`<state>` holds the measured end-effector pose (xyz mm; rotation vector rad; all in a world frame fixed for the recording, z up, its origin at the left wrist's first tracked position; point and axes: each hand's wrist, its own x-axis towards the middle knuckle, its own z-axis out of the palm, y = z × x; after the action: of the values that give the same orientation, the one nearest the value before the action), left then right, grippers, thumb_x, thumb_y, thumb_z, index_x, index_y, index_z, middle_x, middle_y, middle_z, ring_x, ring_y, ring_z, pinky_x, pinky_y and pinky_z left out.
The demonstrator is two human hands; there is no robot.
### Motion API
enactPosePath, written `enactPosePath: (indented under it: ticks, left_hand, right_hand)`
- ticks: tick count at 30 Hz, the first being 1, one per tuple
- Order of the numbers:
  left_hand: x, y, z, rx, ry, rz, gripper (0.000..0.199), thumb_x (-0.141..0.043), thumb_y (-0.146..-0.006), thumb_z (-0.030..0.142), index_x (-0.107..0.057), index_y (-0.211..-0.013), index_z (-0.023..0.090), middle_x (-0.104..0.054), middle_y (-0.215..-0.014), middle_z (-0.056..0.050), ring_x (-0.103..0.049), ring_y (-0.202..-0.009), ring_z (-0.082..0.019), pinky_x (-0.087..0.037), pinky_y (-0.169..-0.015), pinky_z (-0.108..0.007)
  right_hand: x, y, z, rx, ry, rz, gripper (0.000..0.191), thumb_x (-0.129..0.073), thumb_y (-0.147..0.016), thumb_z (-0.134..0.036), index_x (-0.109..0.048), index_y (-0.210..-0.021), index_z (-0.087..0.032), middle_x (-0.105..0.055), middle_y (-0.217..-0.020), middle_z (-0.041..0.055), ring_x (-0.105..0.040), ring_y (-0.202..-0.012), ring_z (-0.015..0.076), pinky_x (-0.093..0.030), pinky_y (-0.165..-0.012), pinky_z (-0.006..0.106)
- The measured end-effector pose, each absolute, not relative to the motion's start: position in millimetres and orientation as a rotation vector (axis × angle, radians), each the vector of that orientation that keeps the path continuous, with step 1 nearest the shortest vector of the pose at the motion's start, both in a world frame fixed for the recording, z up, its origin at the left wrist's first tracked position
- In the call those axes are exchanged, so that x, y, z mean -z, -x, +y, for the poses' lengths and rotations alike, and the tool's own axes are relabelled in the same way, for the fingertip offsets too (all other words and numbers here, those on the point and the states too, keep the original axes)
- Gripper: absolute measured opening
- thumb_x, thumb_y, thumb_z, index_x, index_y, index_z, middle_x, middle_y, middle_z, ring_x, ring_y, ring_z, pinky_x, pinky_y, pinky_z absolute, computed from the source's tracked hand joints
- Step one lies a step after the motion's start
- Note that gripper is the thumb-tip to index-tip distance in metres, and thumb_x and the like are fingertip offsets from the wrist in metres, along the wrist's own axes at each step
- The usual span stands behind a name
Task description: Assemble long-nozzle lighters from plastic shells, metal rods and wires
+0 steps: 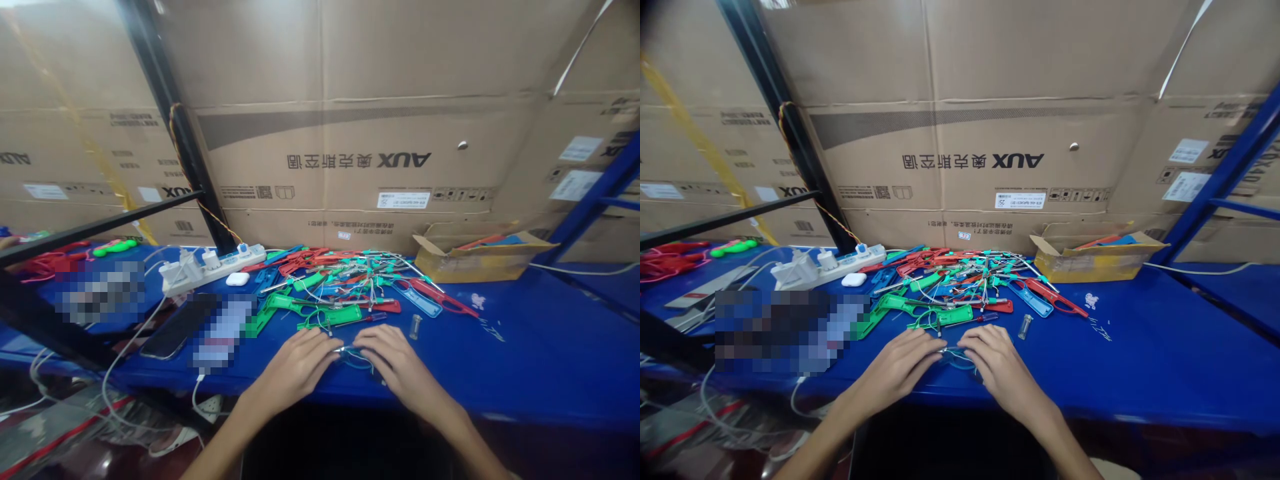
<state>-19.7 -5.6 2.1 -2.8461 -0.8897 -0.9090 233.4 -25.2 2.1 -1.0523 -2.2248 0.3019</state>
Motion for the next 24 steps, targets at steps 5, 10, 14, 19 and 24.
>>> enactPosePath:
  ticks: [5,10,14,19,24]
  left_hand:
    - [-3.1,19.3,-4.4,0.992,2.808,-0.949,0.02,-0.046,-0.109,0.025,-0.061,-0.121,0.02,-0.073,-0.104,-0.005,-0.067,-0.09,-0.02,-0.051,-0.087,-0.037]
    - [-3.5,19.4,-3.2,1.036,2.739,-1.007,0.022,-0.045,-0.109,0.024,-0.062,-0.123,0.02,-0.074,-0.104,-0.005,-0.067,-0.091,-0.021,-0.049,-0.084,-0.036]
    - [-4.7,19.1,-2.8,1.048,2.732,-1.015,0.021,-0.046,-0.109,0.023,-0.061,-0.123,0.021,-0.073,-0.103,-0.004,-0.066,-0.093,-0.021,-0.048,-0.083,-0.035]
    - [-5.7,18.7,-2.9,1.063,2.697,-0.989,0.021,-0.045,-0.109,0.023,-0.06,-0.123,0.02,-0.073,-0.101,-0.005,-0.065,-0.089,-0.021,-0.047,-0.081,-0.034]
    - [-5.9,17.9,-1.9,1.052,2.68,-1.011,0.021,-0.045,-0.109,0.023,-0.061,-0.122,0.019,-0.073,-0.1,-0.005,-0.064,-0.089,-0.021,-0.047,-0.079,-0.034]
  right_hand:
    - [-2.9,-236.0,-27.6,-0.23,1.075,-2.16,0.019,-0.051,-0.106,-0.026,-0.062,-0.122,-0.029,-0.068,-0.127,0.005,-0.063,-0.12,0.0227,-0.046,-0.105,0.042]
    - [0.1,-237.6,-28.5,-0.23,1.138,-2.069,0.028,-0.057,-0.103,-0.035,-0.054,-0.13,-0.029,-0.064,-0.135,0.0064,-0.058,-0.129,0.0244,-0.047,-0.108,0.043]
    - [5.0,-237.1,-29.3,-0.131,1.176,-2.026,0.029,-0.069,-0.096,-0.041,-0.054,-0.115,-0.025,-0.062,-0.133,0.0109,-0.06,-0.125,0.029,-0.049,-0.103,0.047]
    - [4.9,-237.8,-34.6,-0.021,1.231,-2.163,0.027,-0.079,-0.087,-0.038,-0.06,-0.098,-0.024,-0.063,-0.127,0.0115,-0.06,-0.121,0.0324,-0.051,-0.098,0.048]
    - [0.4,-247.6,-37.4,-0.023,1.252,-2.254,0.011,-0.071,-0.094,-0.027,-0.064,-0.102,-0.025,-0.064,-0.131,0.0092,-0.059,-0.123,0.0302,-0.048,-0.102,0.051]
